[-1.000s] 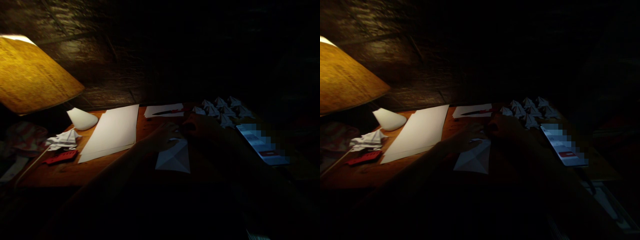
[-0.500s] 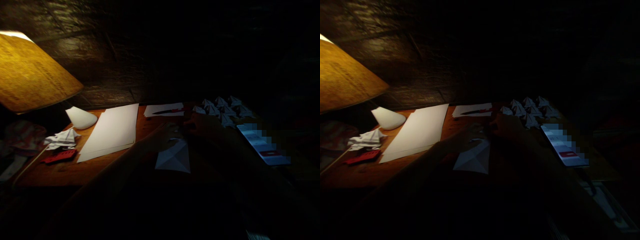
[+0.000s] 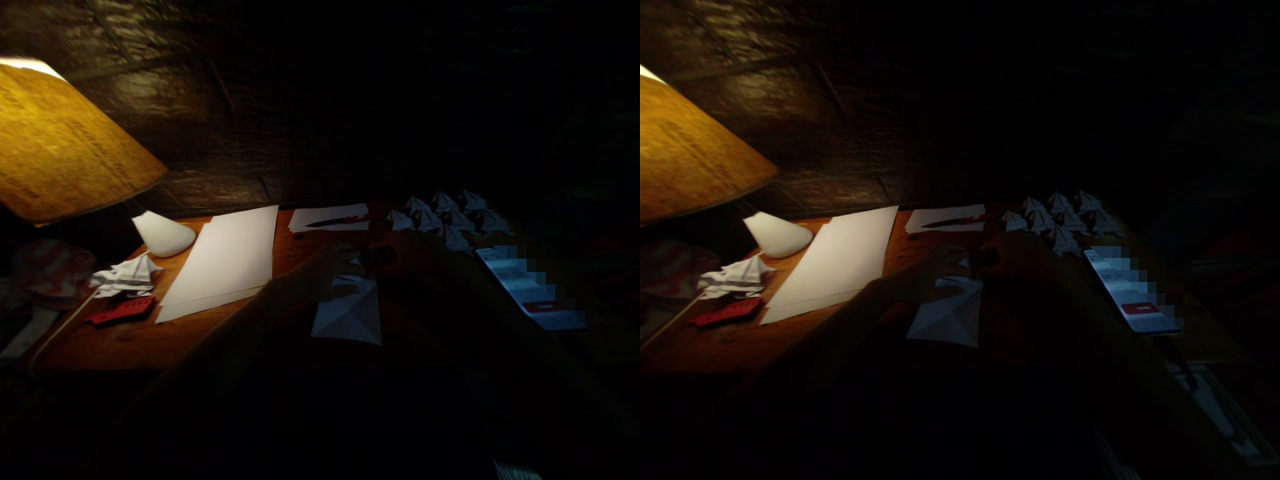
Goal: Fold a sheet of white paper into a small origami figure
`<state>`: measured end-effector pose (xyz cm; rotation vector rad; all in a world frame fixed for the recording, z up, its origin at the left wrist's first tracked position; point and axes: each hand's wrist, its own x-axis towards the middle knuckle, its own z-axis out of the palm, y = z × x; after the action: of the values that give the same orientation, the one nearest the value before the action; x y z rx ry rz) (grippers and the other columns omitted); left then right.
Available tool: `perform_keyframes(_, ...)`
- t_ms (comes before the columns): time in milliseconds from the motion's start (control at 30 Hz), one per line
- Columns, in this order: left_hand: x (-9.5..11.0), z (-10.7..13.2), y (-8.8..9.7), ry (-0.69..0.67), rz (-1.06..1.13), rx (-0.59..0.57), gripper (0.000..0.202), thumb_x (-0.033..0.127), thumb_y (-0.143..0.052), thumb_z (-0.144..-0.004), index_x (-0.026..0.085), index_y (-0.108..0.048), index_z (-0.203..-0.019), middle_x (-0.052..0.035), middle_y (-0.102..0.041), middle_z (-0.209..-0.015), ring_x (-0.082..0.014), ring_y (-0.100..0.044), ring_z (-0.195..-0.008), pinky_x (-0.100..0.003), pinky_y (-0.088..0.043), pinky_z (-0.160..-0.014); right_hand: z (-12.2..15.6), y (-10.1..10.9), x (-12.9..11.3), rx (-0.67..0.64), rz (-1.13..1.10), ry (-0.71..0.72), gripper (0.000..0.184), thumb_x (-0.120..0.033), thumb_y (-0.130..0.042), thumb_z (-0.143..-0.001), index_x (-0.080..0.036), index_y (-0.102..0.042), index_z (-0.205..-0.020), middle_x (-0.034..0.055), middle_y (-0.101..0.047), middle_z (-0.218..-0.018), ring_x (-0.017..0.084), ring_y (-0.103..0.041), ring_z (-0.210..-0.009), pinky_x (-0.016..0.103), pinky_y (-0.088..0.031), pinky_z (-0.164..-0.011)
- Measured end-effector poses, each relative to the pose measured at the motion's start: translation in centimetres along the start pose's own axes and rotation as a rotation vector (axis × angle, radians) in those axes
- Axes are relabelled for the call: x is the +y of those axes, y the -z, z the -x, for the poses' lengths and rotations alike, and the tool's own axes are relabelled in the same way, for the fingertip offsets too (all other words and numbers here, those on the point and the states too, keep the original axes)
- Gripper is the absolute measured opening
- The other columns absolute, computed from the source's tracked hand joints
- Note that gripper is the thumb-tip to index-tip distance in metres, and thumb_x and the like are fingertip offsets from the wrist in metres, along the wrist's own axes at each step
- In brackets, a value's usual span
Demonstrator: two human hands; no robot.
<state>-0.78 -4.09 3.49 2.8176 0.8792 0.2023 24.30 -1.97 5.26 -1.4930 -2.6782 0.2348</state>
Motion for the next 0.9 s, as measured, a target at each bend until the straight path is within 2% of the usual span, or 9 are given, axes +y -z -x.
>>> perform_keyframes(133,-0.34,0.08,-0.12,-0.013,-0.011,-0.007,0.043,0.047,-0.063,-0.093,0.029,-0.066,-0.132,-0.0087,-0.046,-0.155,-0.0325,-0.035,-0.143,-0.057,-0.031,-0.116,-0.2,-0.3,0.09,0.008,0.006,-0.008,0.072,-0.075,-0.068,-0.071,-0.033,-0.069,-0.13,0.0087,-0.076,-0.113,0.034,-0.07,-0.099,0.039,-0.051,-0.078)
perform_keyframes(300,-0.38,0.16,-0.16,-0.006,-0.004,0.002,0.045,0.048,-0.063,-0.093,0.03,-0.064,-0.134,-0.0087,-0.047,-0.155,-0.032,-0.036,-0.144,-0.056,-0.032,-0.116,-0.22,-0.66,0.14,0.034,-0.022,-0.006,0.075,-0.074,-0.072,-0.068,-0.029,-0.069,-0.128,0.0101,-0.075,-0.117,0.033,-0.069,-0.1,0.04,-0.051,-0.079)
perform_keyframes(500,-0.53,0.33,0.14,-0.021,-0.005,-0.032,0.042,0.045,-0.065,-0.093,0.031,-0.065,-0.133,-0.0062,-0.043,-0.159,-0.0331,-0.031,-0.148,-0.059,-0.026,-0.12,-0.17,-0.55,0.11,0.013,-0.026,-0.01,0.073,-0.072,-0.071,-0.071,-0.032,-0.067,-0.131,0.009,-0.075,-0.117,0.033,-0.069,-0.1,0.038,-0.05,-0.077)
perform_keyframes(733,-0.08,0.51,0.68,-0.034,-0.028,-0.067,0.046,0.04,-0.06,-0.096,0.03,-0.056,-0.141,-0.006,-0.039,-0.161,-0.0322,-0.021,-0.154,-0.06,-0.023,-0.122,-0.13,-0.37,-0.09,0.008,-0.037,0.021,0.069,-0.069,-0.07,-0.073,-0.031,-0.069,-0.13,0.0097,-0.075,-0.113,0.031,-0.069,-0.096,0.037,-0.048,-0.075)
perform_keyframes(900,-0.73,0.55,0.29,-0.067,-0.035,-0.095,0.059,0.044,-0.064,-0.092,0.031,-0.049,-0.147,-0.0063,-0.035,-0.164,-0.0342,-0.016,-0.156,-0.063,-0.015,-0.124,-0.13,-0.07,-0.24,-0.009,-0.026,0.019,0.072,-0.071,-0.069,-0.072,-0.028,-0.068,-0.13,0.01,-0.075,-0.112,0.032,-0.069,-0.095,0.037,-0.047,-0.072)
